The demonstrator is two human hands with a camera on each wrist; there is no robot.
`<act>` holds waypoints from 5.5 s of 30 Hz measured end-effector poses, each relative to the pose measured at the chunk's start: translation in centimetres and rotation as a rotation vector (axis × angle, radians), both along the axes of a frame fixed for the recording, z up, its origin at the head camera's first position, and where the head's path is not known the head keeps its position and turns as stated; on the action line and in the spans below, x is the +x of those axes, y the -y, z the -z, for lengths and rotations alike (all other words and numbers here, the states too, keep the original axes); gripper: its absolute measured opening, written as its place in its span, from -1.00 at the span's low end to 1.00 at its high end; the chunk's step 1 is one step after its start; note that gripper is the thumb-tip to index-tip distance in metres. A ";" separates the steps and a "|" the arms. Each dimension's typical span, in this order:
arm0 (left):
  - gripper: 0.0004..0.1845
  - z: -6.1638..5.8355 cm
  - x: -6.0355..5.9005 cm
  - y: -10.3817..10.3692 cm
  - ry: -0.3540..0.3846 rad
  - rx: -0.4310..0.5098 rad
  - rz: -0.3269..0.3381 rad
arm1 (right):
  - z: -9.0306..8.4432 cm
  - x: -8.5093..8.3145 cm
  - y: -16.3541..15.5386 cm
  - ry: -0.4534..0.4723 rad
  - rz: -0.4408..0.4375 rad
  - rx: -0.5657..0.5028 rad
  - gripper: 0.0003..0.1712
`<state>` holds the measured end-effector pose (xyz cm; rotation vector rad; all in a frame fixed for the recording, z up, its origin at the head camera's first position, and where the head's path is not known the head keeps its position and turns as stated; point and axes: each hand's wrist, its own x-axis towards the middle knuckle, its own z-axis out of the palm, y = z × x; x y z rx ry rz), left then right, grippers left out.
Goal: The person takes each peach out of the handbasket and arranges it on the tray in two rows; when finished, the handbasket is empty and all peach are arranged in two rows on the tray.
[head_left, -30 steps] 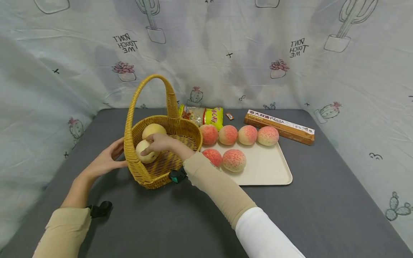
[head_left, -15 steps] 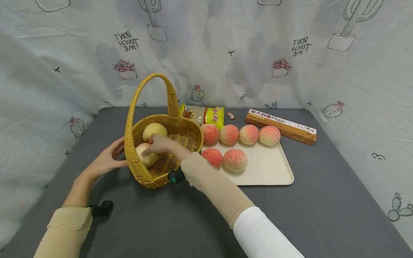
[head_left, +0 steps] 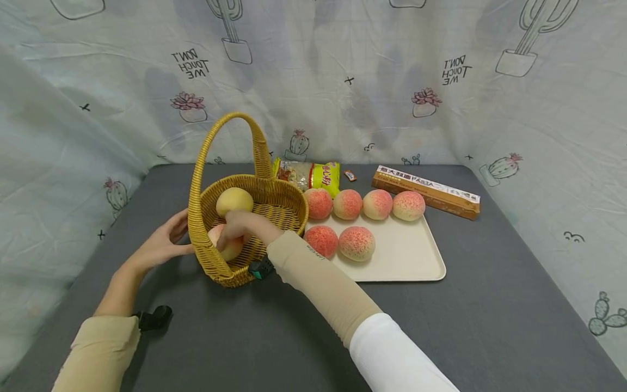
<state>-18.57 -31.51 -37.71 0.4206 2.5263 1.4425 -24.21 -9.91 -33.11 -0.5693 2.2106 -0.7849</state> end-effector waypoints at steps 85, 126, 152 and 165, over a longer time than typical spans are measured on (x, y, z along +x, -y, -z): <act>0.06 0.1 -0.5 -0.1 0.016 -0.020 -0.013 | 0.7 4.8 -31.1 -0.248 0.673 -0.516 -0.02; 0.07 0.2 -0.5 -0.1 0.019 -0.021 -0.024 | 5.1 4.1 -34.7 -0.500 0.394 -0.199 -0.08; 0.06 0.4 -0.6 0.2 0.017 -0.015 -0.017 | -0.8 -0.2 -24.2 -0.430 0.280 -0.270 -0.24; 0.06 0.2 -0.2 0.4 0.028 -0.016 -0.022 | -1.9 -2.2 -17.4 -0.262 0.309 -0.478 -0.31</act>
